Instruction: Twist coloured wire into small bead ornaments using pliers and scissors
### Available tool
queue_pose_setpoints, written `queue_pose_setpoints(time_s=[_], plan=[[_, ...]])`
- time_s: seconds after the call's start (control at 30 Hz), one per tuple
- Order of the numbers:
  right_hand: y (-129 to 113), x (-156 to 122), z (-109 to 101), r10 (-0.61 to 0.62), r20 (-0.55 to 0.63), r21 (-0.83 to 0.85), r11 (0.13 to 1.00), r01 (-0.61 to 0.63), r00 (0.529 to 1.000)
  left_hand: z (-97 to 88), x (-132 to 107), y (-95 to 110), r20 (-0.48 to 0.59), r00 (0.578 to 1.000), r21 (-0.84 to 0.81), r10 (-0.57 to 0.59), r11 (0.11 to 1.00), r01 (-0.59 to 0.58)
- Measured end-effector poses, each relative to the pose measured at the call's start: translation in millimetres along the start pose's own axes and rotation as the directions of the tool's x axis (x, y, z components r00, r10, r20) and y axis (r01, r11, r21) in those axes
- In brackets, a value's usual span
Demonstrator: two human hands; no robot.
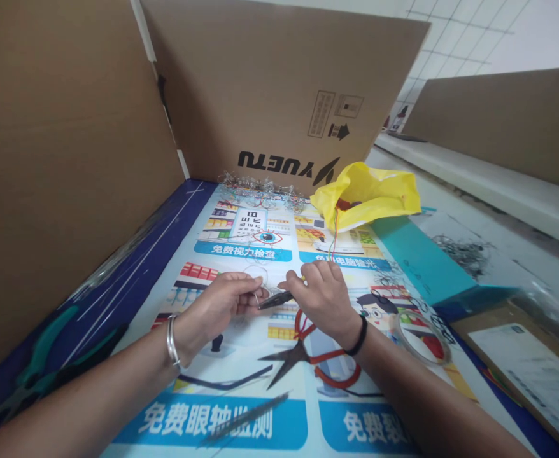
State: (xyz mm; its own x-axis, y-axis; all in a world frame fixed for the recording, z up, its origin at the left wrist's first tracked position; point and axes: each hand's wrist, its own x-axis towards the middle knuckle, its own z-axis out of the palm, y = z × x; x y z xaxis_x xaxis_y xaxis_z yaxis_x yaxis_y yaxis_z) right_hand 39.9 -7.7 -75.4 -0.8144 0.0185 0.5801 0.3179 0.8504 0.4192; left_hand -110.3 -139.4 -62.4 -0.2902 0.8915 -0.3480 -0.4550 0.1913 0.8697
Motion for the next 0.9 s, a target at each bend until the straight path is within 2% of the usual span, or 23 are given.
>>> queue_pose_setpoints(time_s=[0.33, 0.67, 0.9], plan=[[-0.2, -0.1, 0.0, 0.004, -0.038, -0.016, 1.0, -0.005, 0.999, 0.6, 0.9, -2.0, 0.012, 1.0, -0.083, 0.007, 0.997, -0.006], [1.2, 1.2, -0.5, 0.011, -0.024, 0.014, 1.0, -0.011, 1.0, 1.1, 0.9, -0.9, 0.001, 1.0, -0.065, -0.004, 0.998, 0.004], [-0.2, 0.8, 0.3, -0.004, 0.016, 0.001, 1.0, 0.004, 1.0, 1.4, -0.7, 2.0, 0.002, 1.0, 0.005, 0.02, 1.0, -0.02]])
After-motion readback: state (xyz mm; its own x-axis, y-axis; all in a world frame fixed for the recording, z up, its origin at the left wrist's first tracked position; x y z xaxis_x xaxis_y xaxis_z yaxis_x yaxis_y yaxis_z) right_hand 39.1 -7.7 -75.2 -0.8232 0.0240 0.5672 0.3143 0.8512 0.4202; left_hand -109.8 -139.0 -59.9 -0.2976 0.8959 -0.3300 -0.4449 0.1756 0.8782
